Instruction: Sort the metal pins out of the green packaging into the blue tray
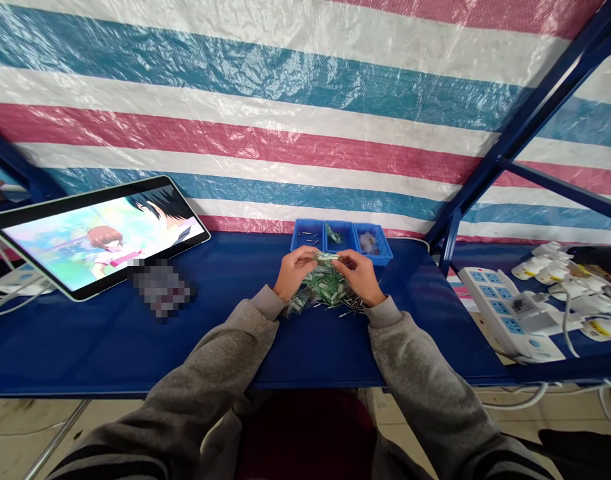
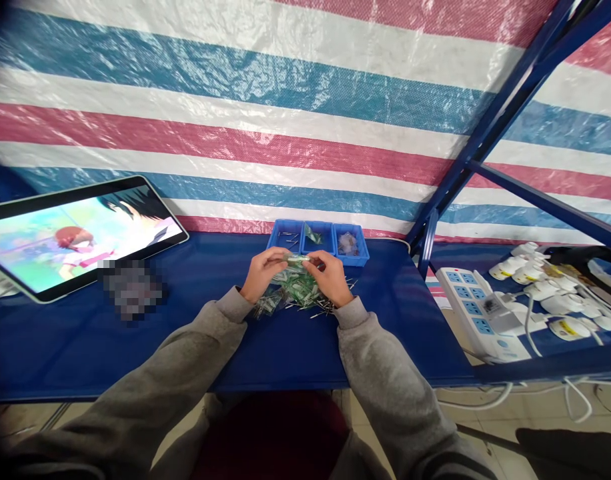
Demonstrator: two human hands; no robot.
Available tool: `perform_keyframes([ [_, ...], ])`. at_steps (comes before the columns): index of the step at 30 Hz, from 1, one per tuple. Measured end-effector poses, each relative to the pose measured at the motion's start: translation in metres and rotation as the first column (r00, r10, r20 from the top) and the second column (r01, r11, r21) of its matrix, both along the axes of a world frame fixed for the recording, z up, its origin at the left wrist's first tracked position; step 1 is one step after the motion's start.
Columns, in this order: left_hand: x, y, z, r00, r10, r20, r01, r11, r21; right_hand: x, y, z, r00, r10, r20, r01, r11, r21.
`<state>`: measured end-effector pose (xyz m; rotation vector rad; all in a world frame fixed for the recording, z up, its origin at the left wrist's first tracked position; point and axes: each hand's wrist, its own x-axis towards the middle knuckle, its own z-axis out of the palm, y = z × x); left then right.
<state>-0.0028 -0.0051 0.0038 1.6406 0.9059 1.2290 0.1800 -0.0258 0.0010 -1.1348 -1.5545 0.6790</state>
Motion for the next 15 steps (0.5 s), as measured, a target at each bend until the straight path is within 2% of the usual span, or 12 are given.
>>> perform_keyframes([
  [3, 0.0006, -0.0033, 0.0029, 0.996, -0.042, -0.082, 0.045, 0.998, 0.033, 0.0006, 0.0001, 0.0007, 1.000, 0.017, 0.002, -0.017, 0.999, 0.043],
  [7, 0.0010, -0.0058, 0.0044, 0.986, -0.018, -0.164, 0.032, 0.996, 0.083, -0.0015, -0.0023, 0.0029, 0.996, 0.087, -0.010, -0.086, 0.995, 0.041],
  [12, 0.0000, -0.0025, 0.0007, 0.991, 0.021, -0.133, -0.008, 0.996, 0.092, -0.0035, -0.0033, 0.0039, 0.993, 0.115, 0.018, -0.115, 0.993, -0.017],
  [15, 0.0007, -0.0021, -0.0001, 0.995, -0.040, -0.094, 0.043, 0.999, 0.031, -0.0023, -0.0023, 0.0043, 0.994, 0.080, 0.076, -0.081, 0.997, 0.017],
])
